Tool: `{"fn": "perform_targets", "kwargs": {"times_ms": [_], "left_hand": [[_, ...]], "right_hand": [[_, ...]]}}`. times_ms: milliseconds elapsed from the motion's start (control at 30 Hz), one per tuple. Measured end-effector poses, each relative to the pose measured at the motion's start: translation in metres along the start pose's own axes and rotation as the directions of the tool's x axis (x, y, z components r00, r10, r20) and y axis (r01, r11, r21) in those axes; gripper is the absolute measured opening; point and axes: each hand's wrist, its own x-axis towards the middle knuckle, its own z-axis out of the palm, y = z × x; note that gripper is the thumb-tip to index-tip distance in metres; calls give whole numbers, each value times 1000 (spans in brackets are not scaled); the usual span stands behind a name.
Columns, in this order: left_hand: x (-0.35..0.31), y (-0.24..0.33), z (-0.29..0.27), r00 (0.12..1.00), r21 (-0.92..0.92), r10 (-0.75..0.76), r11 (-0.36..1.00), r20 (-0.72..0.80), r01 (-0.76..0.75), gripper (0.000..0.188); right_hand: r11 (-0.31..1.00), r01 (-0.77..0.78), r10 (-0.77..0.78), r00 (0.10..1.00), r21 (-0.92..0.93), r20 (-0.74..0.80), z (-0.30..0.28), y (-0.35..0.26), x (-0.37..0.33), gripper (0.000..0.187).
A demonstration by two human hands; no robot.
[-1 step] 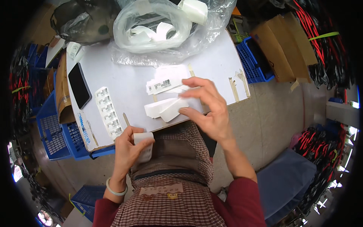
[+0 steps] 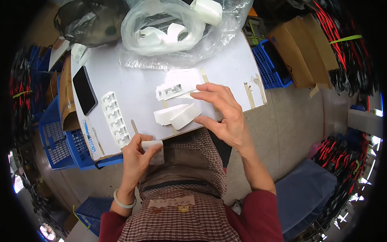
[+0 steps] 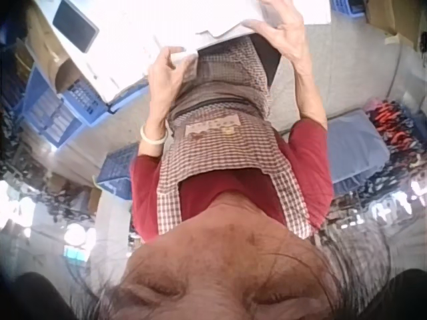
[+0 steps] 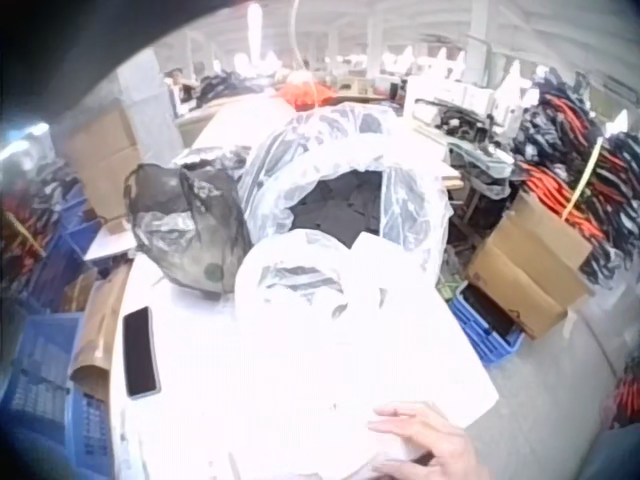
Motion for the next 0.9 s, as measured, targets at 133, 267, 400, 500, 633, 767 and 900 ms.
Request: {"fn": "perform_targets", "kwargs": {"times_ms": [133, 267, 400, 500, 633, 767, 900], "left_hand": [[7, -3, 16, 958, 209, 259, 950, -122, -230, 25], [16, 5, 23, 898, 447, 370, 863, -238, -237, 37], [27, 3, 27, 872, 499, 432, 821, -228, -276, 45], [30, 2, 29, 868, 513, 447, 808, -217, -288, 46], [33, 1, 30, 861, 514, 465, 800, -205, -309, 43], [36, -3, 30, 845, 505, 491, 796, -213, -335, 39], [37, -2, 30, 841, 516, 495, 790, -220, -330, 37]], "right_hand": [[939, 192, -119, 960, -286, 253, 12, 11, -8, 73], [910, 231, -144, 955, -345, 260, 26, 10, -3, 66], [872, 296, -202, 943, -389, 265, 34, 13, 4, 60], [853, 327, -232, 936, -408, 265, 34, 13, 5, 63], [839, 370, -278, 922, -400, 270, 37, 14, 8, 65], [818, 382, -250, 910, -430, 331, 46, 7, 13, 61], [825, 359, -204, 910, -437, 361, 49, 3, 13, 64]]}}
